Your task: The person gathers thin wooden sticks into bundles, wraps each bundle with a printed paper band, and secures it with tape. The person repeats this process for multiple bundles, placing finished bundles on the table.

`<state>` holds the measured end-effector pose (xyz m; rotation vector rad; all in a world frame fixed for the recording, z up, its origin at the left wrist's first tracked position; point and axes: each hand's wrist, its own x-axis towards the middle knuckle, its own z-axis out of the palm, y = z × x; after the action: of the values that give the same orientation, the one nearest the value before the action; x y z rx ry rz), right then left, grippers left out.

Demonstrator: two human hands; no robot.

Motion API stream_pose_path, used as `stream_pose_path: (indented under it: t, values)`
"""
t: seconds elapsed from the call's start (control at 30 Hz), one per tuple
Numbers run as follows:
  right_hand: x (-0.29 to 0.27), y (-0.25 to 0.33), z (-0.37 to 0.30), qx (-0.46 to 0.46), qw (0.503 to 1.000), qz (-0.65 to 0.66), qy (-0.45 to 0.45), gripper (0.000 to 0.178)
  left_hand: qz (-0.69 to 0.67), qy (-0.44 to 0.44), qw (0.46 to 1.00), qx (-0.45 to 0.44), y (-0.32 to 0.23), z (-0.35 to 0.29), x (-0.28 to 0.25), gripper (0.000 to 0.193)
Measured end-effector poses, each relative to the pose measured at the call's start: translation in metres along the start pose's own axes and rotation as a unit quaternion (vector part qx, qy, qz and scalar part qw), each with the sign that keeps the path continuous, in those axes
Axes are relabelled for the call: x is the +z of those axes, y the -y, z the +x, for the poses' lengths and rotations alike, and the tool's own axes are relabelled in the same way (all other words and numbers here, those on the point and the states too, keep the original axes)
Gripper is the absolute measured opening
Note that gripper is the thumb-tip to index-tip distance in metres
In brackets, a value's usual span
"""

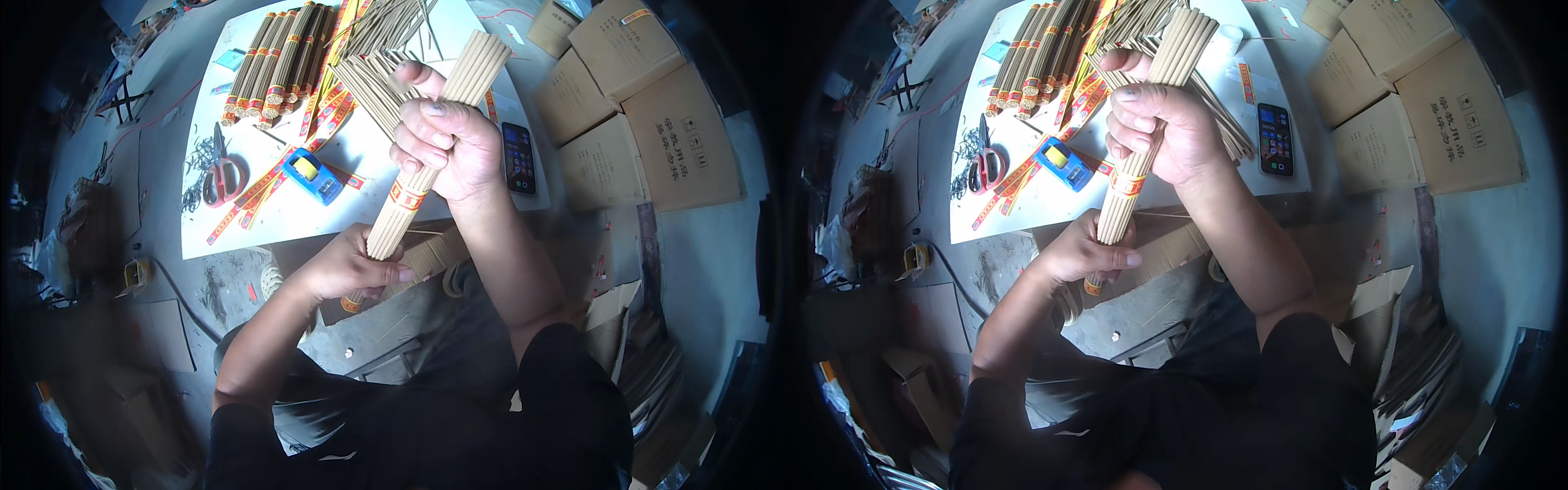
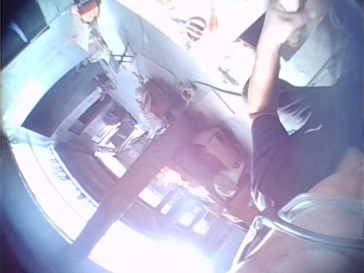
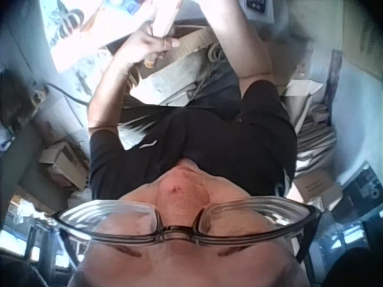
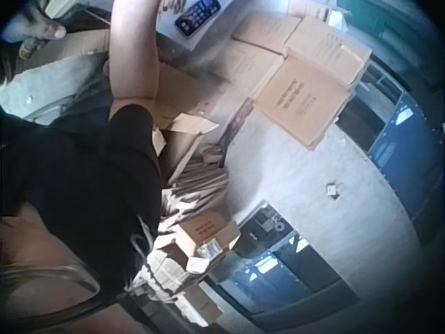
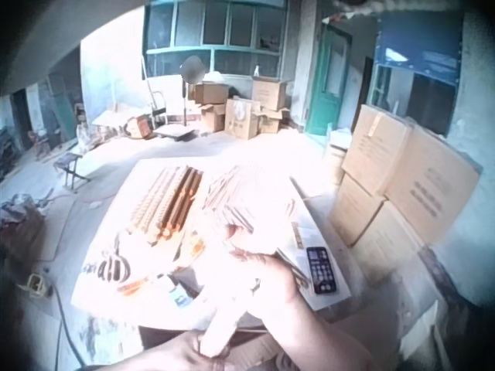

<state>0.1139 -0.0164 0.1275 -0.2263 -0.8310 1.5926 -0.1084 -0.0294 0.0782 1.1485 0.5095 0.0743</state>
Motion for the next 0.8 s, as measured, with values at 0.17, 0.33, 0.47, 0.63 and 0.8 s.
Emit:
stream_pose_path:
  t: [0.17,0.33,0.47,0.63,0.8]
  values:
    - [0.006,-0.01,-0.001,0.028,0.997,-0.047,-0.058,0.035,-0.005,-0.053,0.999,0.002,0.022,-0.004,0.0,0.02]
    - [0.015,-0.003,0.005,-0.043,0.958,-0.099,-0.264,0.023,0.184,-0.246,0.952,0.007,0.049,0.001,0.022,0.024]
    - [0.02,-0.003,0.002,-0.015,0.978,-0.079,-0.195,0.02,0.166,-0.241,0.956,0.015,0.068,-0.002,0.016,0.024]
    - [0.011,-0.018,0.007,-0.014,0.949,-0.134,-0.284,0.019,0.286,-0.369,0.877,0.111,0.089,0.009,0.018,0.029]
    - [0.012,-0.027,0.006,-0.018,0.955,-0.148,-0.257,0.019,0.29,-0.34,0.89,0.089,0.085,0.004,0.015,0.049]
